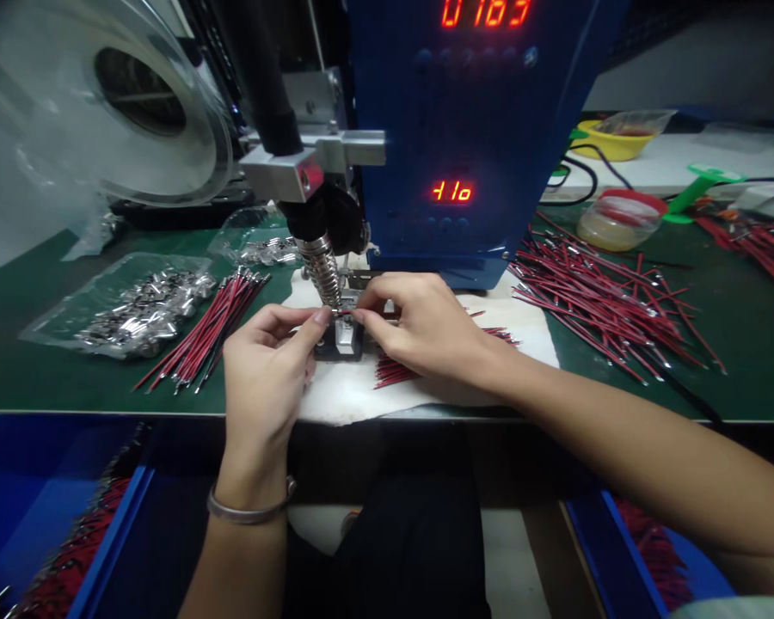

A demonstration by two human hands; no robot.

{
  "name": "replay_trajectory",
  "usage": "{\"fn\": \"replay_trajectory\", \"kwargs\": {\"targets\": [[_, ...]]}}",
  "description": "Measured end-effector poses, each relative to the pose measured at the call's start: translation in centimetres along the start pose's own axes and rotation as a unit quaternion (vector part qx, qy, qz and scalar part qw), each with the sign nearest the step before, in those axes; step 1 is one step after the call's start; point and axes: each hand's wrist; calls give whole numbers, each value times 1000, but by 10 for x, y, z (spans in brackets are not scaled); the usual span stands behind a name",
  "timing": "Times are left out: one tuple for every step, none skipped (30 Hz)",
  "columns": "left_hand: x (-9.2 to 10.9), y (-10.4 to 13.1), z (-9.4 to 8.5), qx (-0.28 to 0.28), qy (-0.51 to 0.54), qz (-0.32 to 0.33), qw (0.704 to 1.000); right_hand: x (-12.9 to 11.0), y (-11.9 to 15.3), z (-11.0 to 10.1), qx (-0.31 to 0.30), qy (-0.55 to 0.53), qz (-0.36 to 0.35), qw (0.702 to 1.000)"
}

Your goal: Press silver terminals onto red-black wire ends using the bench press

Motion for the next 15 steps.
{"fn": "replay_trajectory", "kwargs": {"targets": [[0,0,0,0,-1,0,1000,0,0,0,0,1,-2,1000],[0,0,0,0,-2,1,1000,0,0,0,0,1,-5,1000],[0,0,0,1,-1,2,1000,0,0,0,0,1,-8,1000],[0,1,0,2,-1,4,1000,0,-1,0,0,2,-10,1000],[0,1,0,2,1,7,1000,0,-1,0,0,2,-12,1000],[0,1,0,3,4,9,1000,0,-1,0,1,4,-14,1000],[0,1,0,3,6,10,1000,1,-1,0,1,5,-15,1000],[0,0,1,4,7,11,1000,1,-1,0,1,7,-16,1000],[0,0,1,4,6,11,1000,1,0,-1,0,7,-20,1000],[0,0,1,4,4,10,1000,1,0,-1,-1,7,-25,1000],[0,-1,1,5,1,9,1000,1,0,-1,-3,7,-32,999],[0,-1,1,6,0,8,1000,1,0,-2,-5,6,-40,999],[0,-1,1,6,1,6,1000,2,-1,-2,-7,6,-48,999],[0,-1,1,6,3,4,1000,2,-1,-2,-9,7,-56,998],[-1,-1,1,5,6,2,1000,2,-1,-2,-10,9,-62,998]]}}
Point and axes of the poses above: each hand's wrist, its own y-axis away from the middle knuckle, its own z-axis out of the palm, x = y × z, and after that the axes turned 7 degrees about -y, right-handed
